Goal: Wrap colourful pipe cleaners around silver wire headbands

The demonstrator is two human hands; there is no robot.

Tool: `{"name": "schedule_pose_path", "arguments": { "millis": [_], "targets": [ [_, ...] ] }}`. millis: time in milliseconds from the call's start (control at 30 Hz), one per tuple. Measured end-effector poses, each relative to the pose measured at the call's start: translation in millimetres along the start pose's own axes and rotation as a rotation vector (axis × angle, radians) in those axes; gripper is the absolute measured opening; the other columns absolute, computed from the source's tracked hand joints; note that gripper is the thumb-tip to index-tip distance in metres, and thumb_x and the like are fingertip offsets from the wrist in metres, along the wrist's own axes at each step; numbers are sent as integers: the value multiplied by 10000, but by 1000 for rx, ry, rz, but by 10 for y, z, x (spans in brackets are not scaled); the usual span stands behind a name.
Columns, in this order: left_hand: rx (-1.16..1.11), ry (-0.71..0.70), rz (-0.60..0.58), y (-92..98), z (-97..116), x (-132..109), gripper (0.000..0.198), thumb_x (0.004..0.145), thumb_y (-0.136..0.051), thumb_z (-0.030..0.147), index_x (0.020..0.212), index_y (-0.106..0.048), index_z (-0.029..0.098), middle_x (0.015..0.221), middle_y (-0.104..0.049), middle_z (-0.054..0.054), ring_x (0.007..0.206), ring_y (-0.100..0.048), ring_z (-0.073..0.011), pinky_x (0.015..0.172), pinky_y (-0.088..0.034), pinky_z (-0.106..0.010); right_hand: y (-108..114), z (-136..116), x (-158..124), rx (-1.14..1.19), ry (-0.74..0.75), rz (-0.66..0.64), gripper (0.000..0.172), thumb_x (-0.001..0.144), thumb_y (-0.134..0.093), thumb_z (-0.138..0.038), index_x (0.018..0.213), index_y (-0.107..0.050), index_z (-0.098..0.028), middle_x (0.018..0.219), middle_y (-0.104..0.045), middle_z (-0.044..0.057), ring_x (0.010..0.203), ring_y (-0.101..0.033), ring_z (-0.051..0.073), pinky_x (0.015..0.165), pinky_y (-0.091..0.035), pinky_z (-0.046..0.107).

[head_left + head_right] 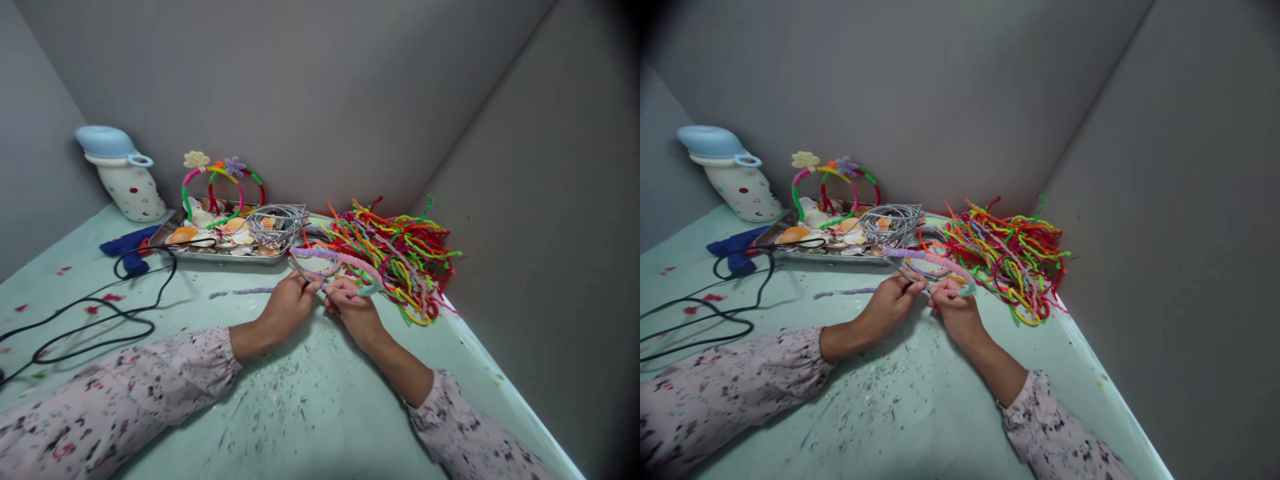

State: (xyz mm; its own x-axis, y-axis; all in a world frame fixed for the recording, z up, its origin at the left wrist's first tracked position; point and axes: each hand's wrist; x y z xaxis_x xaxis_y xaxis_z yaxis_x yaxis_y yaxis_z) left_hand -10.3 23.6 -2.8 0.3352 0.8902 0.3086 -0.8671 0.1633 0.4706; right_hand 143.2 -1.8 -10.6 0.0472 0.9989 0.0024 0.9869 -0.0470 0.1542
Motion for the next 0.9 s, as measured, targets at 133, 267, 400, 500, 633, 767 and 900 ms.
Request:
{"name": "schedule_pose_path", "arguments": {
  "millis": [133, 267, 400, 500, 633, 767, 900],
  "targets": [
    [-45, 4, 23, 4, 17, -9, 221, 910, -477, 227, 876, -682, 150, 983, -716, -84, 980, -630, -216, 930, -449, -341, 1, -19, 6, 20, 8, -15, 216, 798, -599, -375, 684, -575, -194, 605, -586, -21, 541, -496, 117, 539, -365, 259],
    [-12, 15, 16, 10, 25, -2, 226, 908, -477, 225, 860, -687, 159, 983, -726, -82, 990, -636, -223, 935, -450, -348, -1, -33, 6, 19, 4, -11, 219, 792, -599, -381, 682, -573, -193, 595, -582, -22, 531, -490, 115, 532, -366, 260],
    [26, 34, 11, 5, 14, 6, 225, 901, -473, 219, 863, -684, 153, 970, -727, -91, 972, -642, -228, 904, -460, -345, -6, -40, -2, 2, -3, 8, 210, 777, -602, -379, 681, -567, -196, 597, -594, -18, 535, -504, 120, 531, -372, 259],
    [31, 37, 5, -2, 2, 5, 226, 896, -471, 220, 849, -683, 154, 952, -729, -89, 954, -645, -226, 886, -464, -337, -10, -40, -10, -20, 8, 12, 208, 785, -598, -378, 689, -571, -197, 599, -596, -20, 531, -506, 120, 525, -372, 254],
    [11, 53, 27, -11, -8, 2, 216, 887, -485, 225, 841, -683, 154, 938, -728, -84, 932, -644, -218, 878, -465, -329, -20, -41, -19, -50, -3, 17, 212, 797, -593, -379, 692, -574, -196, 595, -595, -21, 525, -515, 120, 516, -380, 249],
    [-2, 89, 13, -11, -10, 4, 220, 885, -480, 227, 815, -677, 159, 905, -722, -78, 903, -632, -218, 857, -463, -334, -40, -48, -28, -19, -36, 31, 195, 788, -599, -378, 727, -585, -193, 606, -608, -16, 528, -531, 121, 507, -386, 244],
    [-14, 108, -13, -7, -28, 8, 233, 886, -475, 244, 804, -674, 156, 855, -711, -65, 845, -618, -216, 807, -458, -333, -47, -55, -32, 3, -47, 28, 187, 777, -609, -373, 798, -630, -189, 639, -631, -5, 538, -540, 124, 504, -390, 246]
  ]
}}
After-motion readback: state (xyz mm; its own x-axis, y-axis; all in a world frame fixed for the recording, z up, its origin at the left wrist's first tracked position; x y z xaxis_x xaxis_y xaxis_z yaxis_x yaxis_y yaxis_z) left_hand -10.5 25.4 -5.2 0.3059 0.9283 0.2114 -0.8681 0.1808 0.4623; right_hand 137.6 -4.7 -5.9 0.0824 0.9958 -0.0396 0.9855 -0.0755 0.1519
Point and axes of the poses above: each hand's wrist, its own x-axis towards the middle knuckle, its own y-axis out of the back of the hand, z = x × y
